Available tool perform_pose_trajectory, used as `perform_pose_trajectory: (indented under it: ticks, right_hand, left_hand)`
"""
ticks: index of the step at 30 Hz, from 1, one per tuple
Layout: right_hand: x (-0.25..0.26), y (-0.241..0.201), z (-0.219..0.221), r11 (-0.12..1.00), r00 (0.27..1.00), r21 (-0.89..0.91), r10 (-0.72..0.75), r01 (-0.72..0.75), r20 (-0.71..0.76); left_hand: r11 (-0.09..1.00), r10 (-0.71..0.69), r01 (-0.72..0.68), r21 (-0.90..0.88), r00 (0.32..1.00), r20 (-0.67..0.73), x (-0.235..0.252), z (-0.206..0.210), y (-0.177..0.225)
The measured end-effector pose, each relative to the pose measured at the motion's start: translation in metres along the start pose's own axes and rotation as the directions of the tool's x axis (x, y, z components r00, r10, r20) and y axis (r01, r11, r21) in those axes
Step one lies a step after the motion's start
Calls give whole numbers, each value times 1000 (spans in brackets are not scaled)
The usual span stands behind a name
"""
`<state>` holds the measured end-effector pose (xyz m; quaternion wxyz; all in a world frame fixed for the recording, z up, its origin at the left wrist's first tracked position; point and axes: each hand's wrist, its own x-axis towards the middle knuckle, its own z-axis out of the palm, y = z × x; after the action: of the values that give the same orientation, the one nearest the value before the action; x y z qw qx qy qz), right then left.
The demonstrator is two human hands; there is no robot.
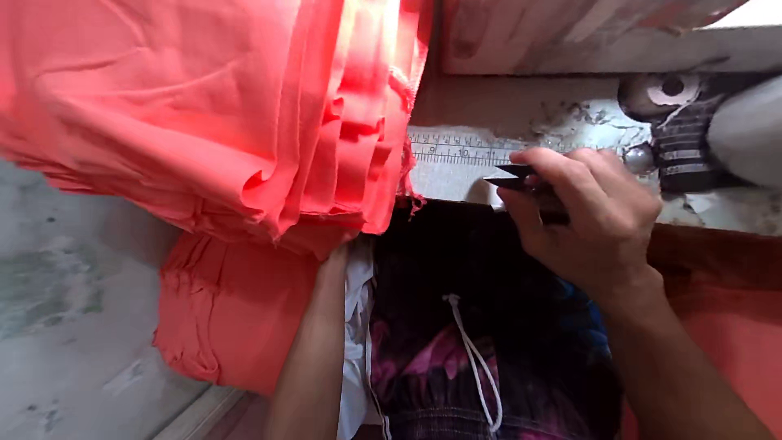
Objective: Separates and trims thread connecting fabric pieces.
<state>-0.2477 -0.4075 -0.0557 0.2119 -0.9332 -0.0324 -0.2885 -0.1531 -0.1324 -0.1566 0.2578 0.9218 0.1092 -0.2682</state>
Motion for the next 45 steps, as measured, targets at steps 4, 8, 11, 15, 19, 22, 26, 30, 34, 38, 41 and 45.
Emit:
perform_pose_trajectory:
  ticks: [4, 8, 11, 15, 19, 22, 26, 30, 34, 38, 41, 45]
  right_hand:
    - [0, -3, 3, 999, 999, 18, 33, -33, -43]
    - [0, -6, 4, 998, 996, 33, 62, -60, -58]
    - [0, -7, 3, 998, 996, 23, 62, -60, -57]
    - [-3, -7, 2, 998, 997, 47, 55, -52, -56]
    - [-6, -5, 1, 998, 998, 64, 32, -28, -52]
    - [-6, -3, 2, 998, 998, 57, 20, -17, -52]
    - [-7, -4, 4, 999, 998, 31, 27, -25, -64]
    - [-8, -4, 5, 999, 998, 14, 37, -36, -58]
    - [-8, -2, 3, 1000, 999, 1, 29, -29, -19]
    - [-9, 1, -4, 1000, 996, -1, 29, -30, 85]
    - [-4, 1, -4, 1000, 990, -18, 10, -8, 142]
    - [4, 0, 0, 996, 980, -88, 7, 11, 199]
  left_hand:
    - [921, 383, -349, 170, 889, -252, 8, 15, -26]
    - [886, 128, -147, 440, 989, 72, -23, 8, 19]
    - [882, 57, -117, 456, 988, 144, 11, 13, -20]
    - [967, 240, -247, 59, 965, 106, 1, 11, -35]
    - [985, 171, -167, -40, 955, 242, -1, 25, -10]
    - [981, 194, -195, -14, 966, 172, 12, 44, -13]
    - [971, -173, 92, 219, 907, 383, -46, 7, 43]
    - [994, 24, -8, -107, 989, 148, -34, 36, -16]
    - [920, 122, -9, -391, 956, 265, -13, 24, -16]
    - [843, 537, -387, -374, 657, 529, -81, -47, -1]
    - [617, 776, -645, -450, 407, 482, -122, -107, -5]
    - [761, 553, -599, -247, 799, -235, -124, -158, -15]
